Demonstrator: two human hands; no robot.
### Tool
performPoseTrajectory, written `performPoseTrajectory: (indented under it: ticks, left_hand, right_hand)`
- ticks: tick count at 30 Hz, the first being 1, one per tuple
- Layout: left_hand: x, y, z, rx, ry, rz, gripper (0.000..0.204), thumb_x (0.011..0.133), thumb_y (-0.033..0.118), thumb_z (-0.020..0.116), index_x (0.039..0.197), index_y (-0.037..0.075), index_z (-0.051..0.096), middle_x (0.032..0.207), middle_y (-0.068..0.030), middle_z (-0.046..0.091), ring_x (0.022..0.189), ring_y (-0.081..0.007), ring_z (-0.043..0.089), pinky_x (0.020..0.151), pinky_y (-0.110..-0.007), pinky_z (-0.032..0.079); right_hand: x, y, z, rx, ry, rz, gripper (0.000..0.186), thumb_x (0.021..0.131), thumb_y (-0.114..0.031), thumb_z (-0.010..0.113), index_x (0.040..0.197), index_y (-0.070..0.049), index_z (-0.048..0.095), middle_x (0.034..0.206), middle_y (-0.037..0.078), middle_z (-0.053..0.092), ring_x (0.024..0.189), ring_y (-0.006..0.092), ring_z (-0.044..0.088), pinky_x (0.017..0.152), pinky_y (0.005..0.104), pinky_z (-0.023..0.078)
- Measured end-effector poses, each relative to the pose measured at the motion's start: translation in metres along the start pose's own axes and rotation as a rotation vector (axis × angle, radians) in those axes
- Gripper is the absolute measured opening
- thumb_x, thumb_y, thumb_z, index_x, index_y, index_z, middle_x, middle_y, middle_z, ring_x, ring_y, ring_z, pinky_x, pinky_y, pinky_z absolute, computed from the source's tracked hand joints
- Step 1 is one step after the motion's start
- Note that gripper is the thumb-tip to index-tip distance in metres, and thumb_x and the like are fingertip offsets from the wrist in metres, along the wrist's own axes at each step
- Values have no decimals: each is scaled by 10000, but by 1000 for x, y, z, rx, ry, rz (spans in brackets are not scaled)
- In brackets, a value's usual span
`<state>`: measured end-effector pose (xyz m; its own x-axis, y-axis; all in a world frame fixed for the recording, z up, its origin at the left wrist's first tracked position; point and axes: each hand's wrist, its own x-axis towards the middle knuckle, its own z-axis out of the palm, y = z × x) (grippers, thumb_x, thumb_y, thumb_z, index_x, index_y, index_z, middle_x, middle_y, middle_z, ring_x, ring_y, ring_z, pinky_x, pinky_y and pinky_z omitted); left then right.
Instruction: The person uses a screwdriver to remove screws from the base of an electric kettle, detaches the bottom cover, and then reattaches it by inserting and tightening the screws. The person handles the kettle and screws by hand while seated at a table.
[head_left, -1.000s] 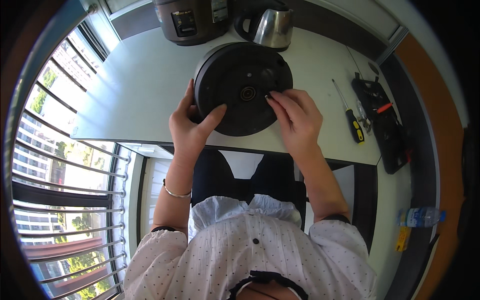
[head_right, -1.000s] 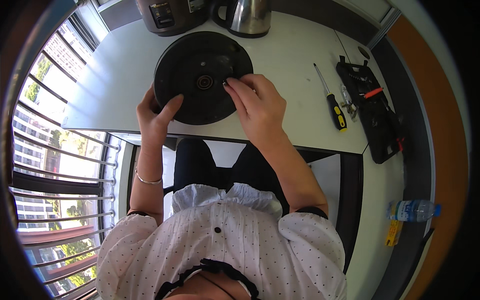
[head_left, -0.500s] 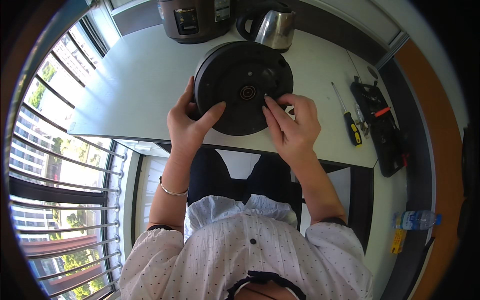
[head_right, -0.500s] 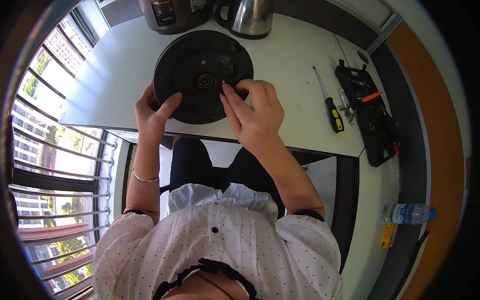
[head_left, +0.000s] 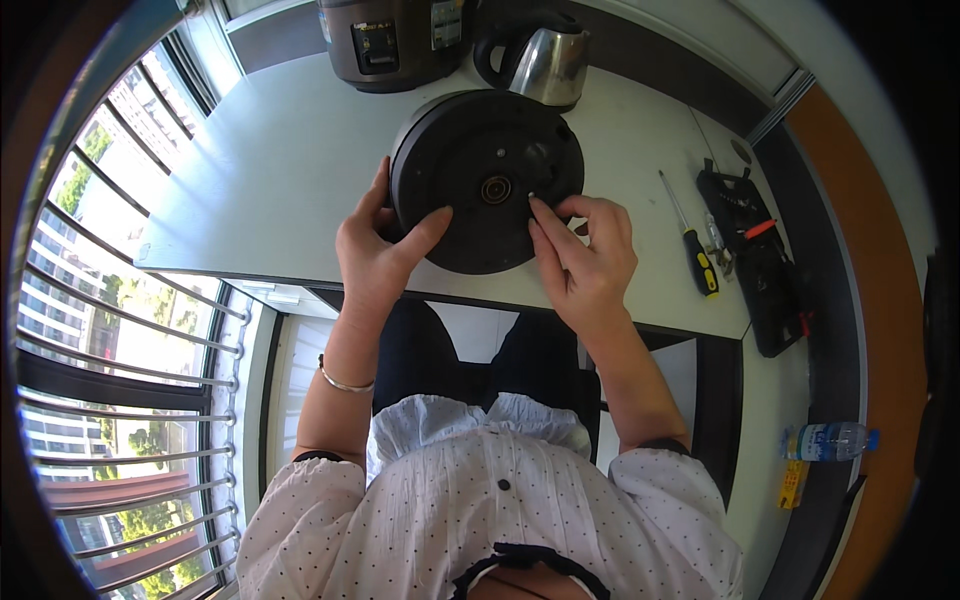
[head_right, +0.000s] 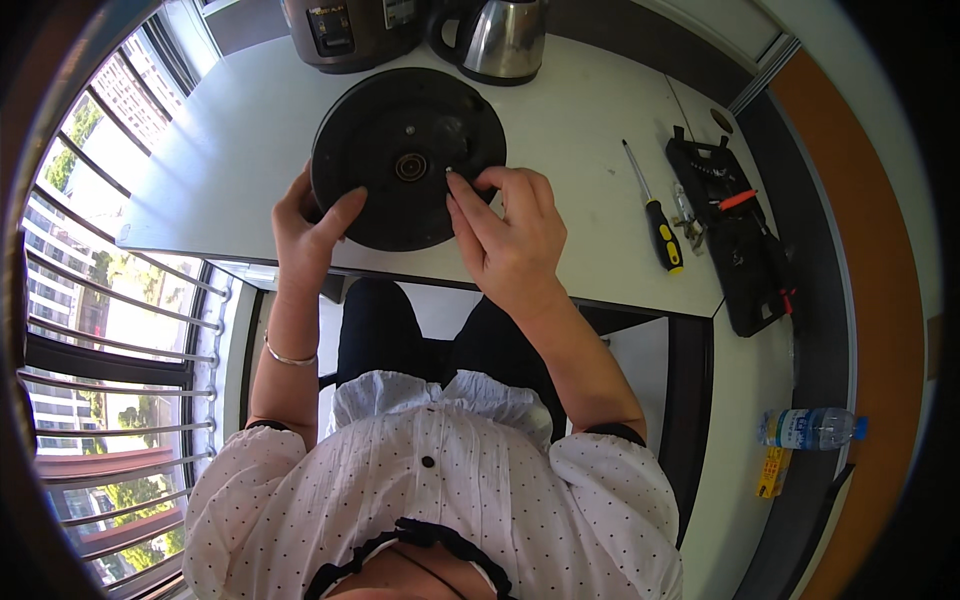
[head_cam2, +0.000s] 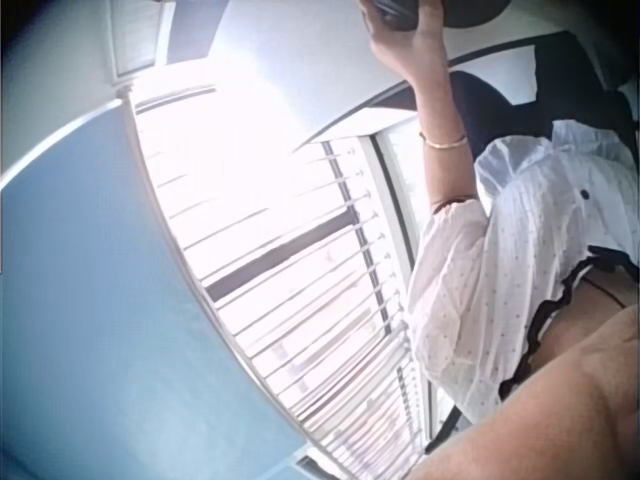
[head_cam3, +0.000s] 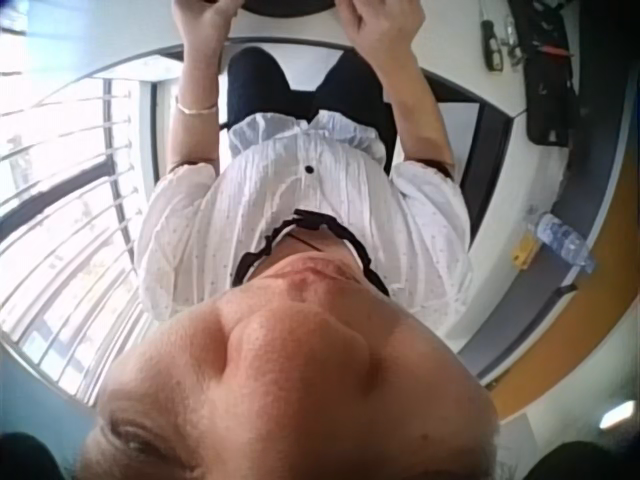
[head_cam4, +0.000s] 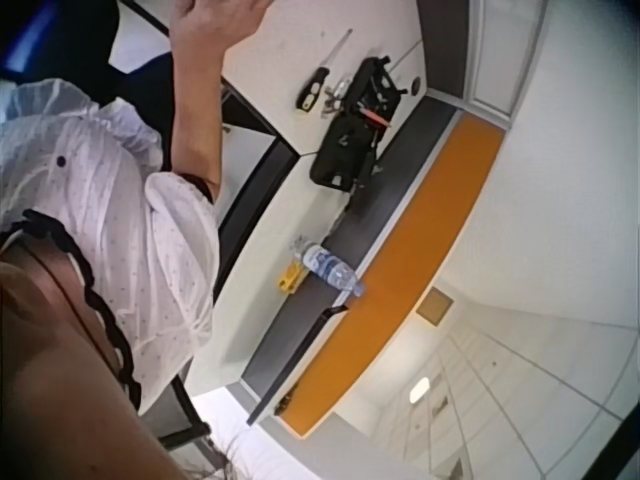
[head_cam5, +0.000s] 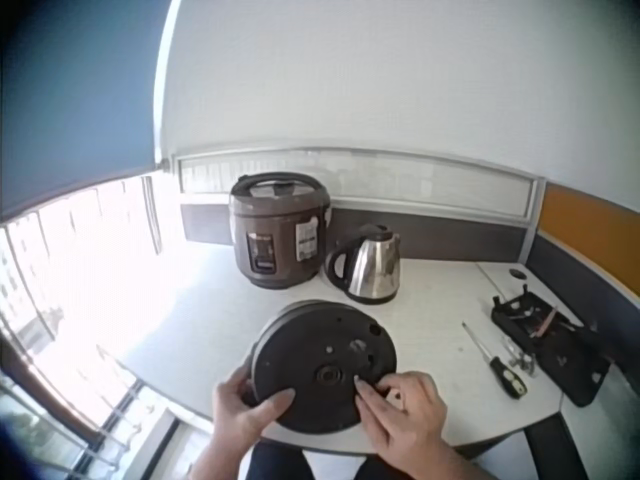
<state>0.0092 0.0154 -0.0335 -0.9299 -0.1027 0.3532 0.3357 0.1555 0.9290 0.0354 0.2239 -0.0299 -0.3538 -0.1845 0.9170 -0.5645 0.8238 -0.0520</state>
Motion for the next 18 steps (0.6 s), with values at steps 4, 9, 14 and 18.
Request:
performPoseTrajectory:
  ticks: [4, 9, 14, 18]
  left_hand:
    - [-1, 6, 0, -14, -6, -13, 819, 659, 271, 758, 1313, -105, 439, 677, -61, 619, 626, -95, 582, 614, -208, 456]
    - [0, 7, -2, 33, -23, -50, 816, 657, 265, 756, 1313, -103, 441, 689, -64, 620, 633, -94, 580, 613, -207, 455]
    - [0, 8, -3, 42, -20, -59, 810, 662, 265, 754, 1315, -99, 442, 699, -64, 617, 637, -93, 572, 607, -208, 453]
    - [0, 9, -1, 32, -14, -70, 787, 673, 250, 750, 1320, -80, 449, 706, -63, 614, 630, -87, 555, 607, -210, 449]
  right_hand:
    - [0, -2, -2, -38, -25, 3, 292, 683, -70, 726, 970, -117, 706, 849, 39, 548, 754, 219, 518, 538, 294, 424]
    - [-1, -2, -2, -45, -31, 16, 308, 676, -61, 716, 977, -126, 707, 856, 49, 540, 770, 230, 519, 554, 297, 433]
    - [0, -2, -4, -42, -44, -3, 326, 672, -55, 708, 991, -125, 703, 858, 51, 537, 780, 238, 518, 580, 310, 439]
    - [0, -1, -8, -14, -52, 15, 330, 676, -53, 704, 999, -122, 701, 849, 50, 536, 781, 239, 518, 605, 316, 446]
